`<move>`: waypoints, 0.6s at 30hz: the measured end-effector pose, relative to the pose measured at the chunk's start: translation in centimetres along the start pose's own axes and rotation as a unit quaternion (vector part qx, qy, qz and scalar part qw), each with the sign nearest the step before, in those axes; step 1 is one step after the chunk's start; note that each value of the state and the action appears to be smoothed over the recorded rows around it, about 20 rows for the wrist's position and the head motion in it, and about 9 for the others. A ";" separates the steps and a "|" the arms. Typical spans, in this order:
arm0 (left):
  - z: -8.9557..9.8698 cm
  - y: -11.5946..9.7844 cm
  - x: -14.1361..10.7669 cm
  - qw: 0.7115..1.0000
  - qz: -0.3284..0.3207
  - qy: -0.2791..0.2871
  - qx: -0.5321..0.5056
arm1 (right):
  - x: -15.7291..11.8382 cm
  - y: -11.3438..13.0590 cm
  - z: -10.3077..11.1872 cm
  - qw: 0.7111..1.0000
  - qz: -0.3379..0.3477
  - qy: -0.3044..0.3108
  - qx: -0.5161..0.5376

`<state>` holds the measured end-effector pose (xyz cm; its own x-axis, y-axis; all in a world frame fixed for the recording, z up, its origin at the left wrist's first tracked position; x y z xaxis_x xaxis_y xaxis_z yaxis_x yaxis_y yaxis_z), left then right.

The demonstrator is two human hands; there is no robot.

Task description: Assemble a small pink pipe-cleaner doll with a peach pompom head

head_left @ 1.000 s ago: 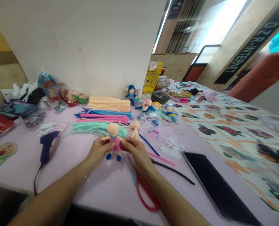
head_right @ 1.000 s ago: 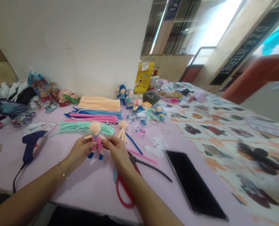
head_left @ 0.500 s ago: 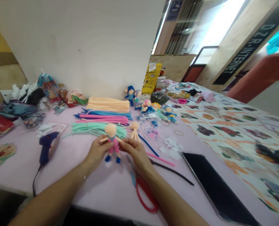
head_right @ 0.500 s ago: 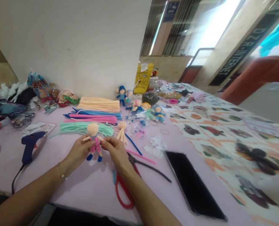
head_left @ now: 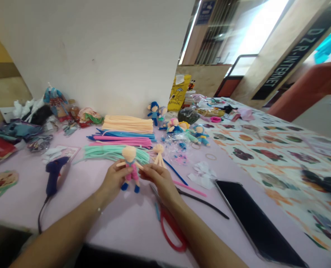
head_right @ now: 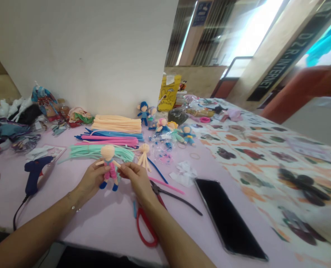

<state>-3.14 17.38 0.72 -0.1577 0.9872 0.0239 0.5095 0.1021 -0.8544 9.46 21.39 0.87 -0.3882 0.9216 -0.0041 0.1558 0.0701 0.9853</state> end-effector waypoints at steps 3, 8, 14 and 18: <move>-0.1 -0.1 0.0 1.000 -0.002 0.001 0.001 | 0.0 0.0 0.0 1.000 0.004 0.002 -0.016; -0.1 -0.1 0.0 1.000 -0.001 0.003 0.002 | 0.1 0.0 0.0 0.999 0.016 0.011 -0.046; 1.4 -0.7 0.7 0.998 -0.016 -0.059 -0.014 | 0.0 -0.5 -0.4 0.992 0.017 0.054 -0.113; 2.8 -1.6 1.7 0.994 -0.047 -0.090 -0.035 | -0.1 -0.5 -0.8 0.977 0.037 0.078 -0.196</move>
<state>-6.56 18.51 0.66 -0.3529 0.9357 0.0027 0.5415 0.2066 -0.8149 8.67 20.91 0.53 -0.5280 0.8466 0.0663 -0.1592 -0.1754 0.9716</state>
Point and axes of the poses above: each hand's wrist, its own x-axis towards the middle knuckle, its own z-axis out of the back of the hand, y = z × x, the point moved 6 cm from there along x, towards the middle knuckle
